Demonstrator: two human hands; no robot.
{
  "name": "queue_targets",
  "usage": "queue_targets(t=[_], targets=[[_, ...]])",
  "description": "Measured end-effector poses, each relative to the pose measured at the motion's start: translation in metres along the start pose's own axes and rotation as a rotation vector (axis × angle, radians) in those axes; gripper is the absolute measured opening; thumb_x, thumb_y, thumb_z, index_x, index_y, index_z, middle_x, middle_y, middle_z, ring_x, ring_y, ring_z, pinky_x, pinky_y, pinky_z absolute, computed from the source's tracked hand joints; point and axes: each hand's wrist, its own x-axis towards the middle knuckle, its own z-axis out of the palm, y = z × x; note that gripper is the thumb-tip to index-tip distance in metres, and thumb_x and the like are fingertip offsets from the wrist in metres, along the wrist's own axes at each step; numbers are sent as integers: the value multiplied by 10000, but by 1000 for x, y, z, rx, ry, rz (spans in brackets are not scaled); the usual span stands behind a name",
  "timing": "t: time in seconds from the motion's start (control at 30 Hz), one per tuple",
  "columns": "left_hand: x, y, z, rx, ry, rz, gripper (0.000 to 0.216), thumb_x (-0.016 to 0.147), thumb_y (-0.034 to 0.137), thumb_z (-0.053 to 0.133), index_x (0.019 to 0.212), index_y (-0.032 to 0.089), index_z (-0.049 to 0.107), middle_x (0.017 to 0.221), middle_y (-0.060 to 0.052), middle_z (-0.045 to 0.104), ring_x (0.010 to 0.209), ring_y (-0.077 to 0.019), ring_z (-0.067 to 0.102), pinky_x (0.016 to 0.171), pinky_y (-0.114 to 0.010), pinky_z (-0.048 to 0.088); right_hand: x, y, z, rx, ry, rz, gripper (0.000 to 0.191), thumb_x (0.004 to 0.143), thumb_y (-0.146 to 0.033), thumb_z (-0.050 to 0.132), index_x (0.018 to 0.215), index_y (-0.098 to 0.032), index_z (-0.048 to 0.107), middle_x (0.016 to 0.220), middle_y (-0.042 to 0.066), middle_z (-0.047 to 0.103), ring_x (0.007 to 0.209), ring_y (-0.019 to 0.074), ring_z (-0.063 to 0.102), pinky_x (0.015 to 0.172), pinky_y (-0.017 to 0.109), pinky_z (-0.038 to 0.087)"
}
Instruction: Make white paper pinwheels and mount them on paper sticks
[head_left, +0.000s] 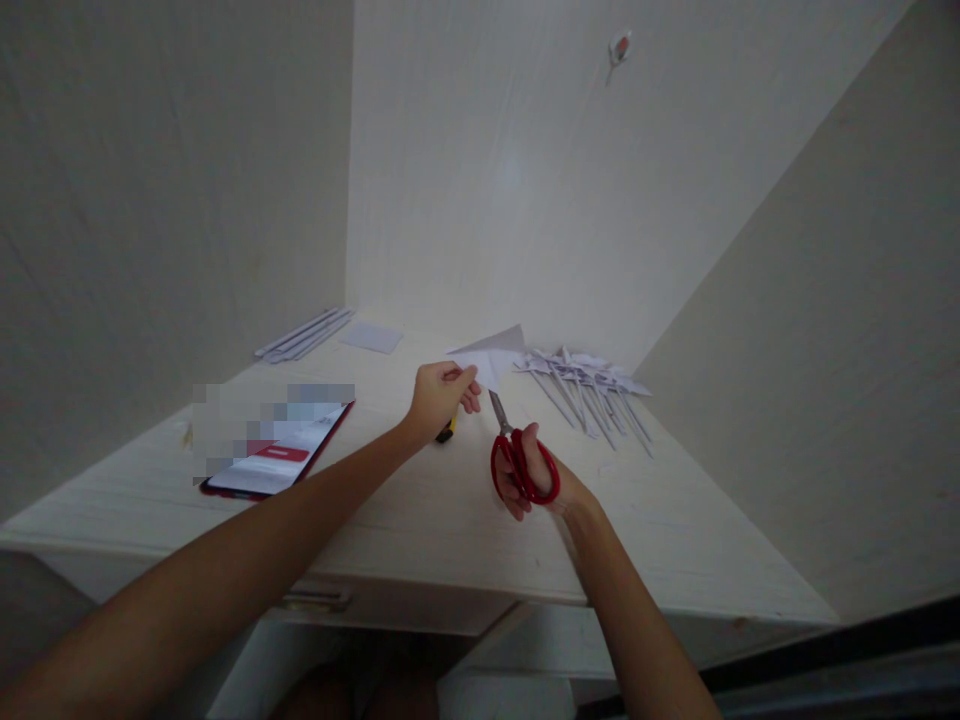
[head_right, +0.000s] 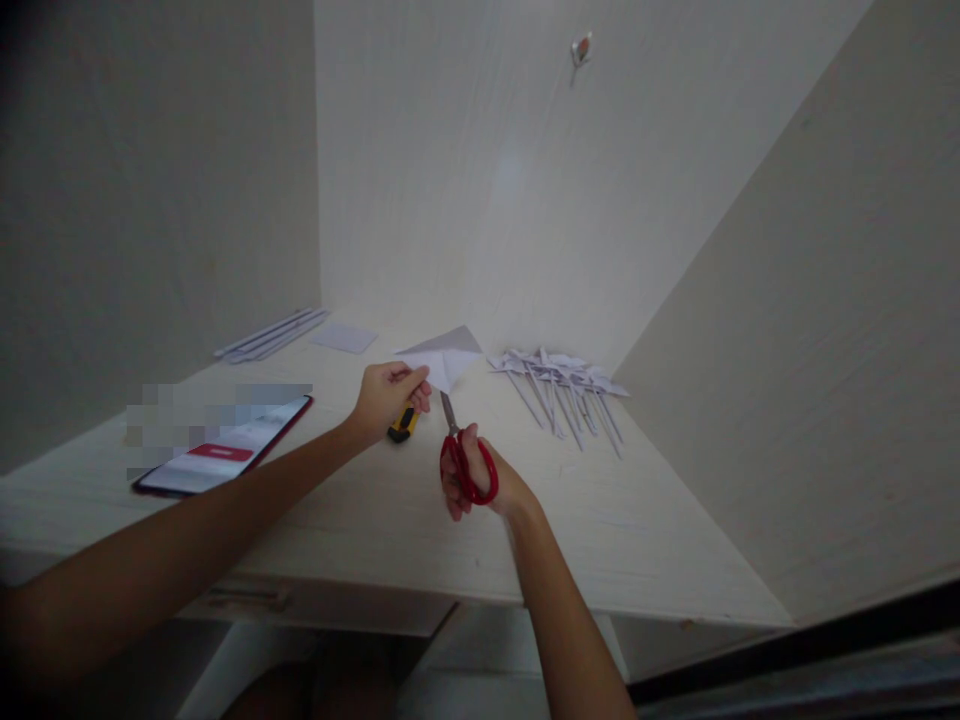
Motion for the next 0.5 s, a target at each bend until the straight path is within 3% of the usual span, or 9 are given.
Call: queue_targets(t=[0.07, 0.13, 0.27, 0.33, 0.4, 0.5], targets=[[5, -1, -5, -5, 58, 31, 265, 767, 163, 518, 509, 139, 461, 410, 38, 505, 327, -57, 479, 356, -170, 357, -1, -1, 1, 8, 21, -43, 661, 690, -805, 227, 592, -181, 422, 384, -38, 443, 270, 90, 428, 265, 190, 270], [10, 0, -10, -9, 87, 43, 250, 748, 142, 515, 506, 142, 452, 396, 55, 475, 338, -50, 468, 374, -165, 356, 1, -4, 0, 37, 161, -148, 621, 728, -764, 276, 613, -177, 443, 391, -41, 456, 267, 79, 408, 278, 193, 289], [12, 3, -12, -24, 8, -18, 81, 694, 100, 533, 621, 102, 566, 508, 19, 579, 458, -81, 560, 476, -182, 448, 5, -11, -8, 7, 733, -417, 531, 759, -665, 411, 658, -153, 504, 594, 46, 632, 311, 64, 455, 292, 196, 295], [10, 4, -9, -28, -52, -64, 45, 662, 75, 554, 670, 89, 596, 576, 4, 620, 505, -93, 586, 512, -195, 480, 5, -12, -14, -40, 920, -486, 468, 733, -596, 518, 765, -132, 561, 794, 93, 680, 320, 46, 452, 282, 200, 285], [7, 3, -7, -22, -104, -109, 47, 644, 50, 567, 652, 83, 599, 573, 1, 622, 497, -95, 585, 514, -199, 489, 5, -12, -17, -54, 983, -498, 446, 684, -518, 613, 903, -130, 582, 935, 108, 669, 319, 31, 438, 269, 203, 275], [4, 2, -5, 3, -160, -164, 76, 640, 16, 562, 631, 77, 606, 555, -3, 621, 484, -94, 584, 507, -196, 488, 6, -10, -16, -90, 962, -469, 495, 626, -421, 686, 1016, -136, 580, 927, 90, 661, 319, 29, 411, 272, 211, 280]])
